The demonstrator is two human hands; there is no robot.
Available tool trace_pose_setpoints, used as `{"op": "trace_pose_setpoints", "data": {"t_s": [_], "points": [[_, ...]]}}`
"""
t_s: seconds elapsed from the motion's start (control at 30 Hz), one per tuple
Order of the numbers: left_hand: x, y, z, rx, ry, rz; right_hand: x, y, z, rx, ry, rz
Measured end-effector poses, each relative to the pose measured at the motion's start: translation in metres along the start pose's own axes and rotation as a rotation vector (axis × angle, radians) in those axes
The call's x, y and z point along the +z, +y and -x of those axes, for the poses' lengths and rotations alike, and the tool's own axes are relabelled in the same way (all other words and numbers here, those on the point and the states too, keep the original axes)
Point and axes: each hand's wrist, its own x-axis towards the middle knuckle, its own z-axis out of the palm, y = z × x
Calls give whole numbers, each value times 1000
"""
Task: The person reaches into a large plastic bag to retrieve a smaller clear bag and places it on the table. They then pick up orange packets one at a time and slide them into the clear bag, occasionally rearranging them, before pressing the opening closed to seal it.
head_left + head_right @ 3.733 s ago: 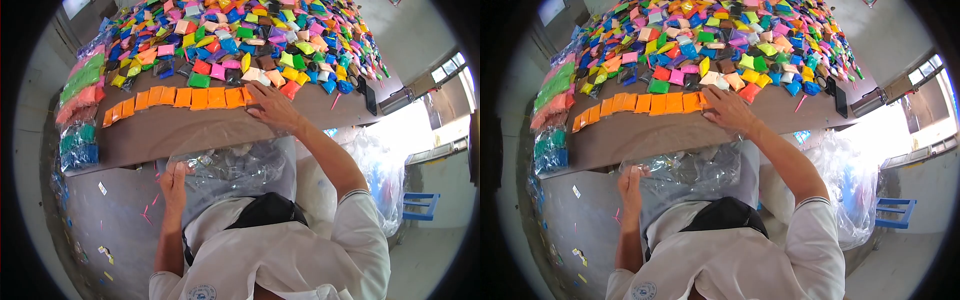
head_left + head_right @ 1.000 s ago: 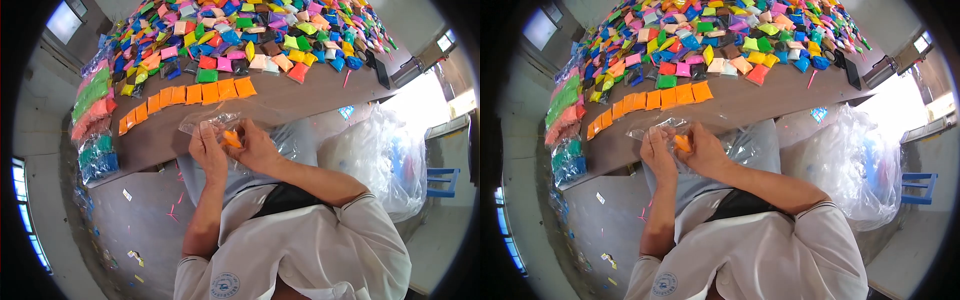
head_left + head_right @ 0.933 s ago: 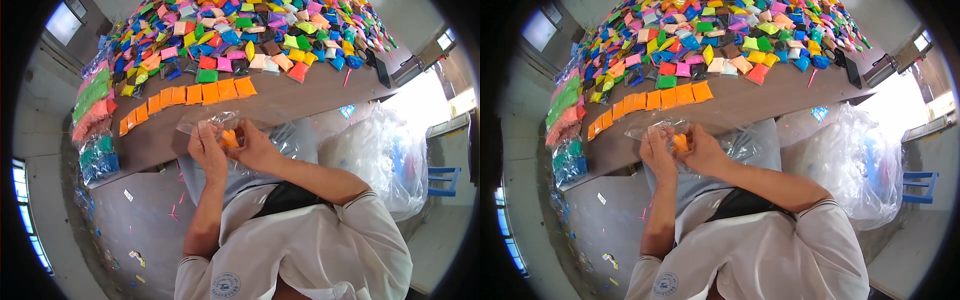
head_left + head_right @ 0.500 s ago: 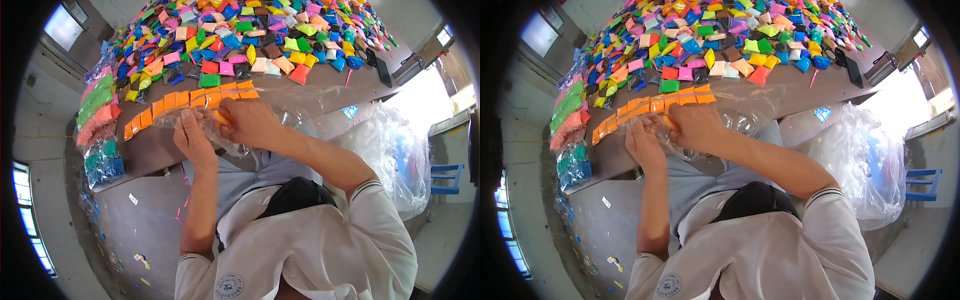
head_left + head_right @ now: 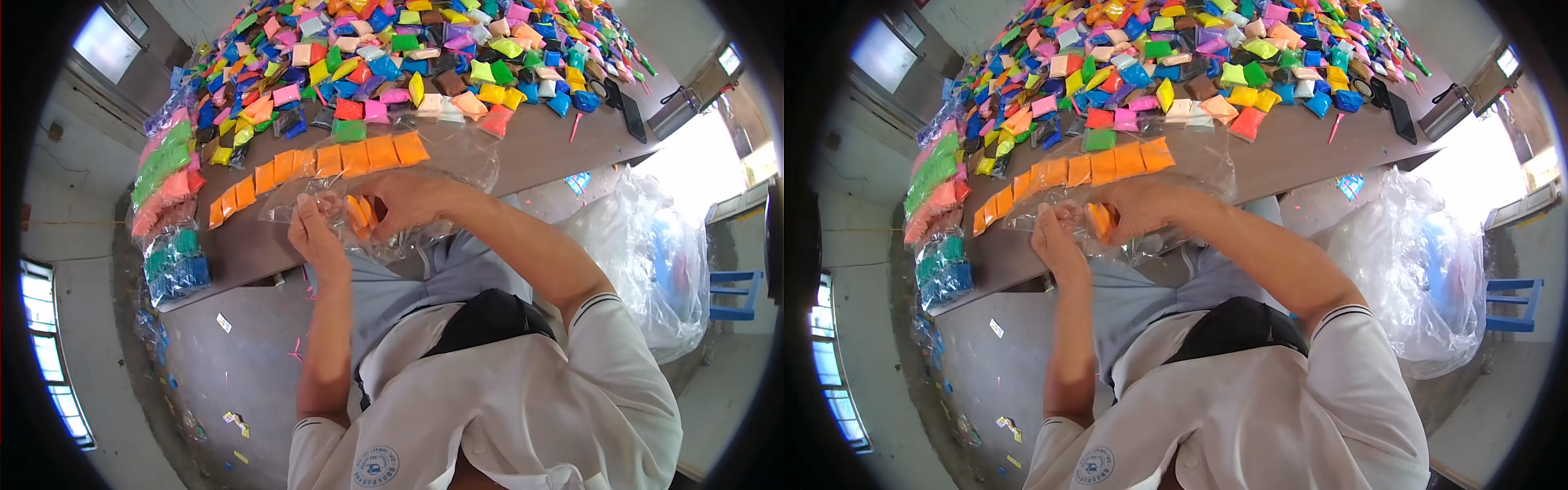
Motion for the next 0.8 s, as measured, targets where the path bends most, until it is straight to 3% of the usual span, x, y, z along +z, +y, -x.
{"op": "trace_pose_setpoints", "data": {"t_s": [0.27,0.57,0.8], "points": [[-6,10,-1,-9,-65,-25,25,33,-28,-26,24,83],[-40,23,-13,-38,-268,-350,23,28,-28,-50,-14,63],[-47,30,15,-42,-354,-270,22,29,-30,-26,-56,86]]}}
